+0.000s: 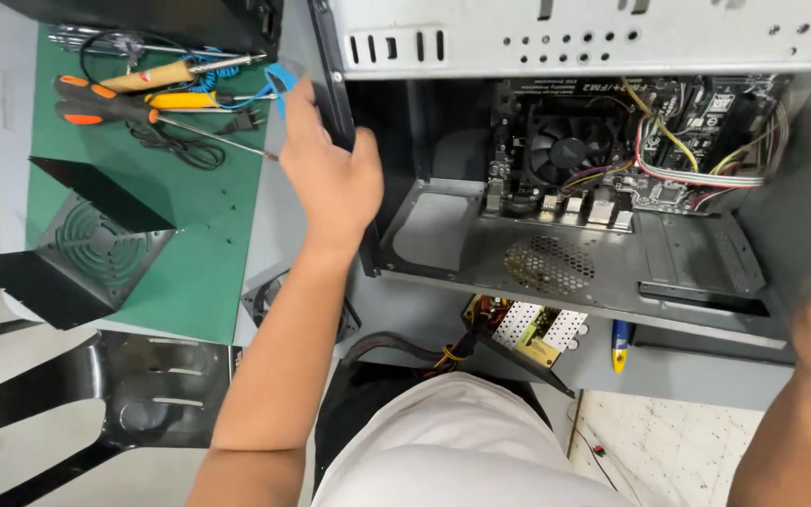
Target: Cleaning a power supply unit with a brush and reassembling its casing using a screwdriver.
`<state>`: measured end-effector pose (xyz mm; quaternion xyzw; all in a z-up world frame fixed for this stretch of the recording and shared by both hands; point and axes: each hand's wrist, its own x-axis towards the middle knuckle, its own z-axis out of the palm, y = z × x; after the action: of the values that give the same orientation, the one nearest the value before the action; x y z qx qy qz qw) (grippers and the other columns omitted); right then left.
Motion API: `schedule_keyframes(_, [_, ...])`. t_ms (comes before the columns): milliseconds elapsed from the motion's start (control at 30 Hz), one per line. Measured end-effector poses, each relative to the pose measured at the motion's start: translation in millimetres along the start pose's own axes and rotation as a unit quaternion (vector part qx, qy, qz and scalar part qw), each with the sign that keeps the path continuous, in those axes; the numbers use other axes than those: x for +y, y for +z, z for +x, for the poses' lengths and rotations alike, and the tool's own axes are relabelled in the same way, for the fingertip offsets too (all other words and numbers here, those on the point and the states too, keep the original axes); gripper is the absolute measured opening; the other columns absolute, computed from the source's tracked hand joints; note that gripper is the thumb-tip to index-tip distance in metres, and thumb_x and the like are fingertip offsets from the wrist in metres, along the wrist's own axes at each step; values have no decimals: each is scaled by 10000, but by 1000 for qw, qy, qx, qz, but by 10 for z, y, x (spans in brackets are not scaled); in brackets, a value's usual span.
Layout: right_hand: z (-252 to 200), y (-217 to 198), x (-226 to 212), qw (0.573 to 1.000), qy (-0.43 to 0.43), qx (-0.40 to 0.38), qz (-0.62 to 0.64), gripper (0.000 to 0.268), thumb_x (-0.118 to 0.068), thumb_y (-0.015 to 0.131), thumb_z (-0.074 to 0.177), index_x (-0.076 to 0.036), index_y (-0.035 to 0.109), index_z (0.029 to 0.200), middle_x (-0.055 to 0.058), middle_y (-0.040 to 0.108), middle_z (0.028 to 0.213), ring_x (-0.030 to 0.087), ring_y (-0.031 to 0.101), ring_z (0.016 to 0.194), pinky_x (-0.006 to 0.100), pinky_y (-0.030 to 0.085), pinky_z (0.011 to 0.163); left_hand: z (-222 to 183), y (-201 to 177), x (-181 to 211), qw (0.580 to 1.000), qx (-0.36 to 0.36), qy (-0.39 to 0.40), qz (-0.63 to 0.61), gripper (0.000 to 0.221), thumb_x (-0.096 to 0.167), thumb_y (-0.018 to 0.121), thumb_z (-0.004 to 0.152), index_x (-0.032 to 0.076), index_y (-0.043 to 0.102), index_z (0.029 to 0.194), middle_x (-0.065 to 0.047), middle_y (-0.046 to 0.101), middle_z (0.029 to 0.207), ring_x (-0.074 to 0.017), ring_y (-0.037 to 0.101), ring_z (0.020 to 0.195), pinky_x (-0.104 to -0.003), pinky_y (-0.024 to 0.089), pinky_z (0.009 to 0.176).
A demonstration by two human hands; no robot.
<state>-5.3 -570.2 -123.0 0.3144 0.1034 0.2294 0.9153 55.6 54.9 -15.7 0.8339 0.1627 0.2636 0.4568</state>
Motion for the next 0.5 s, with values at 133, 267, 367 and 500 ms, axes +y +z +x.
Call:
schedule_keyframes(133, [-99,-65,-370,997,47,14,-57,185,-224,358,1114,-251,494,1237,-95,423,864,54,353,641,252,286,571,-61,18,71,1000,7,-6,-17,474,69,521,725,76,457,1195,-10,620,949,-209,592,773,-327,497,735])
schedule_keyframes(267, [-2,-107,580,960,-13,-8,279,529,-110,364,979,-385,439,1424,-266,458,1284,-112,395,835,51,298,870,-191,-68,74,1000,-3,-14,16,522,138,526,748,110,419,1258,-27,643,1078,-302,648,911,-386,502,789])
schedule_keyframes(367, [69,-30,841,997,-3,56,60,428,-37,409,998,-281,494,1339,-213,476,1261,-76,377,853,126,276,771,-390,-139,108,999,33,-21,-7,428,103,533,746,126,475,1169,35,567,744,-172,523,623,-315,475,657])
schedule_keyframes(500, [4,-97,561,939,52,69,333,350,-19,601,932,-204,602,1229,-87,552,1079,-36,493,852,77,380,790,-612,-80,187,996,12,-86,-20,439,89,506,714,87,452,1150,10,557,773,-205,530,591,-350,444,604])
